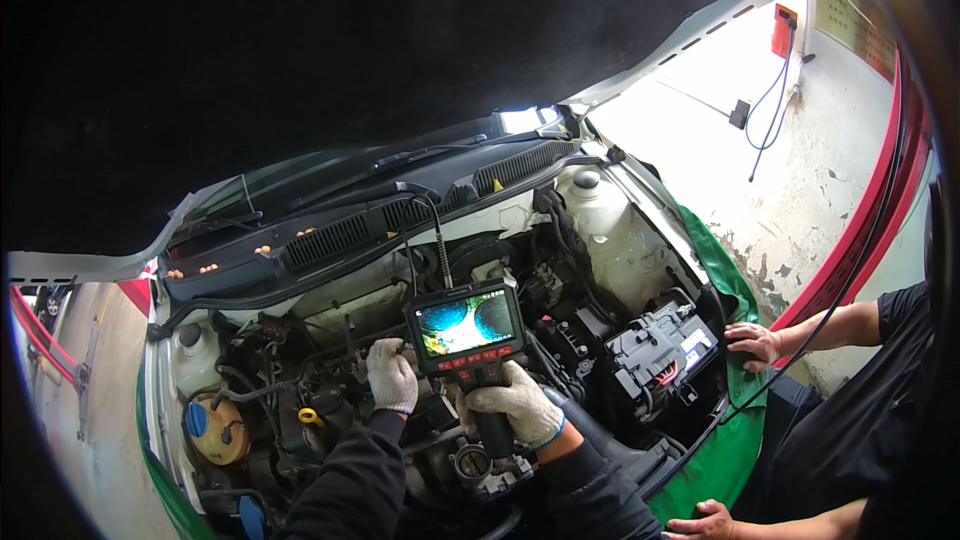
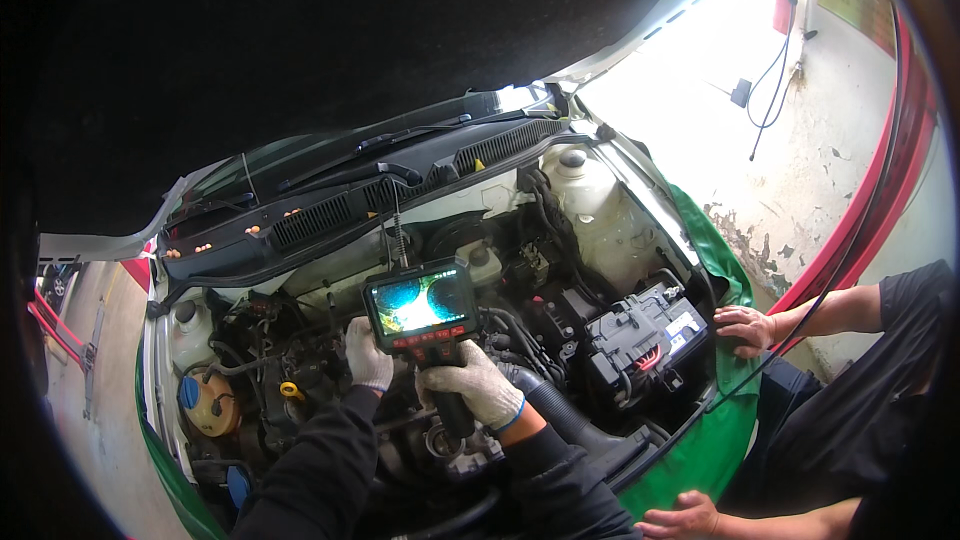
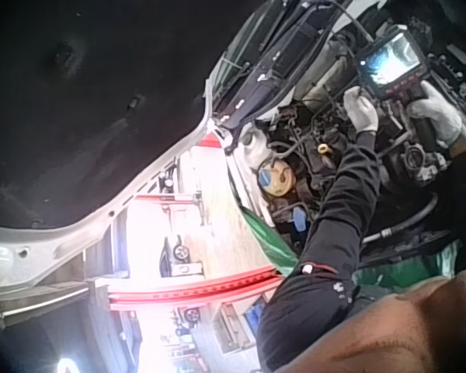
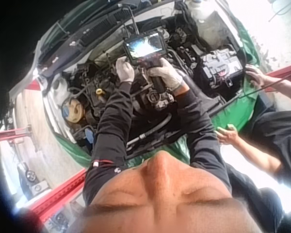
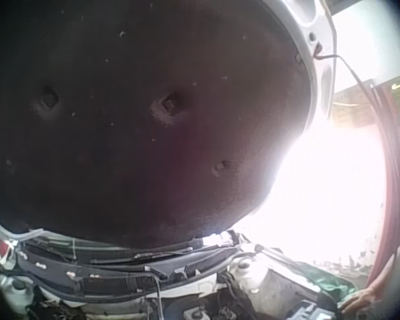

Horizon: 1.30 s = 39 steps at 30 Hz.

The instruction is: The person uses a handheld endoscope with a screen to inspect the engine bay of a white car with the hood open. They move the probe into various engine components while viewing the live feed, then remove the probe and place it on the front of the vehicle.

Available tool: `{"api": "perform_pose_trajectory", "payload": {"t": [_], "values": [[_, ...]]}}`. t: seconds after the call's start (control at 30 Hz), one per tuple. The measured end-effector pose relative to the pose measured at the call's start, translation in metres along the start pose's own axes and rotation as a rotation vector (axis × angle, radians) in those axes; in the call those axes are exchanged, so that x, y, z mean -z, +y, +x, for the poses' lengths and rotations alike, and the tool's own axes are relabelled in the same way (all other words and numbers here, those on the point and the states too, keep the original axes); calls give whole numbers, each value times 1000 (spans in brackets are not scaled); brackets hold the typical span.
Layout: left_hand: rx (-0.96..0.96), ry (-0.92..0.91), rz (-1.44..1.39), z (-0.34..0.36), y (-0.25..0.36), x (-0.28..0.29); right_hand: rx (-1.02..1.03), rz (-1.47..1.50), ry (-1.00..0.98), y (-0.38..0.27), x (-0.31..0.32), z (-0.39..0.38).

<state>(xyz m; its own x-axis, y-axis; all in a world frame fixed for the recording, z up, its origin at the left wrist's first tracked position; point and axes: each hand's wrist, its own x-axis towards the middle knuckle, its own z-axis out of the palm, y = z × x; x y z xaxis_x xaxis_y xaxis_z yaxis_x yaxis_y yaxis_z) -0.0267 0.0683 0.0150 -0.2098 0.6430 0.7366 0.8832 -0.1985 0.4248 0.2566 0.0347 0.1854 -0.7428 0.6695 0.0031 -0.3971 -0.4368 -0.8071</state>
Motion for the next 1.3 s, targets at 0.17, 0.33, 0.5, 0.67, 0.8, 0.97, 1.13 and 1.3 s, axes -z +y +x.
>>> {"api": "perform_pose_trajectory", "payload": {"t": [0.17,0.33,0.5,0.67,0.8,0.97,1.13,1.3], "values": [[8,-22,-2,0,0,0,27,-41,16,0,0,0],[28,-44,-12,1,1,0,29,-36,-3,1,1,1],[49,-60,4,1,1,0,23,-6,-19,1,1,0],[46,-74,32,2,4,1,31,-18,-8,1,1,0],[56,-91,78,2,9,2,13,-33,-13,1,2,0],[70,-108,129,3,13,3,26,-31,-6,0,1,-1],[62,-132,183,5,17,5,19,-21,-6,-1,1,-1],[61,-136,193,5,17,5,2,-2,6,-1,0,-1]]}}
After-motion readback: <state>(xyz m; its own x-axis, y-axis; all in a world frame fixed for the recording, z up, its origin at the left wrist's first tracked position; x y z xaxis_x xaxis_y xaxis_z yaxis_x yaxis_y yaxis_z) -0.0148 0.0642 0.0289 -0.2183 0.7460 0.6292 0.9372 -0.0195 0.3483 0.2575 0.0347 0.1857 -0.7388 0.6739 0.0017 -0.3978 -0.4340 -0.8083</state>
